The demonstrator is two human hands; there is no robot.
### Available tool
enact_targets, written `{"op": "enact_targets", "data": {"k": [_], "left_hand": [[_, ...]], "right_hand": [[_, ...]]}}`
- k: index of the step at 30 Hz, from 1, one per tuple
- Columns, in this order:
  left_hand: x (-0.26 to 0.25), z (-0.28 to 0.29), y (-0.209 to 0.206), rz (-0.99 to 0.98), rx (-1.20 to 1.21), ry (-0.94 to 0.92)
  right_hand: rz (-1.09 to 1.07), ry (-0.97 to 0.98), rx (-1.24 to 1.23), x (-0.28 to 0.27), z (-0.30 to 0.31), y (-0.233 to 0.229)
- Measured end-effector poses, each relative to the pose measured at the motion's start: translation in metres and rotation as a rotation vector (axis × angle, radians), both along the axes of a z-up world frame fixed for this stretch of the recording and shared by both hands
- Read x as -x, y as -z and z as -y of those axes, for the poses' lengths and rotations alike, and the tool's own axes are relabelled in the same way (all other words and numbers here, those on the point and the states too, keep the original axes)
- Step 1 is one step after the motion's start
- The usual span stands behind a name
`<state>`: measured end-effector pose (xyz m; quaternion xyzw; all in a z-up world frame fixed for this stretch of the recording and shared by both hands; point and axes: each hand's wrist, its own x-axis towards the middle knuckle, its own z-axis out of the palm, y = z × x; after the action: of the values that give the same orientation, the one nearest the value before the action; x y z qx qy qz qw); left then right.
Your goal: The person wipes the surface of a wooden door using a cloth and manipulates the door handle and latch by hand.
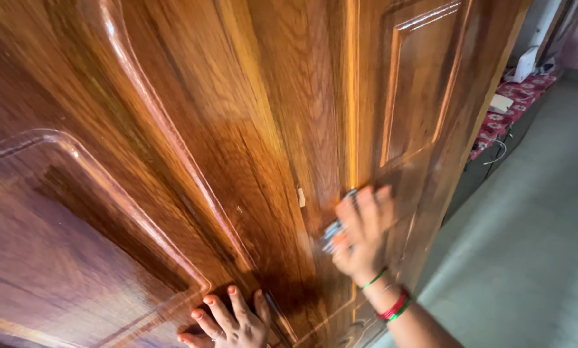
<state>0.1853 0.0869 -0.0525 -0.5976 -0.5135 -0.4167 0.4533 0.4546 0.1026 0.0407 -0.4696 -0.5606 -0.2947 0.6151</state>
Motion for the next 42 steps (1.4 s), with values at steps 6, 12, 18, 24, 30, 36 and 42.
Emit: {"op": "enact_targets", "data": {"k": [6, 12, 18, 24, 30, 36, 42], "left_hand": [[-0.002, -0.002, 0.007, 0.036, 0.021, -0.094], [-0.002, 0.004, 0.013, 0.062, 0.128, 0.000], [-0.005, -0.003, 0.006, 0.067, 0.027, 0.004], [-0.004, -0.001, 0.001, 0.032, -0.015, -0.054], [-0.011, -0.001, -0.008, 0.083, -0.025, -0.014], [-0.009, 0.000, -0.003, 0.077, -0.006, 0.011], [0.000, 0.000, 0.006, 0.027, 0.031, -0.003]], "right_hand": [[-0.575, 0.001, 0.133, -0.044, -0.006, -0.023], [-0.026, -0.021, 0.015, 0.042, 0.010, 0.017], [0.190, -0.046, -0.015, 0.014, 0.004, 0.024], [-0.551, 0.013, 0.083, -0.055, -0.009, -0.011], [-0.444, -0.035, 0.065, -0.012, 0.003, -0.010], [0.338, -0.206, -0.025, 0.055, 0.015, 0.029], [0.294, -0.114, -0.068, -0.007, 0.000, 0.011]]}}
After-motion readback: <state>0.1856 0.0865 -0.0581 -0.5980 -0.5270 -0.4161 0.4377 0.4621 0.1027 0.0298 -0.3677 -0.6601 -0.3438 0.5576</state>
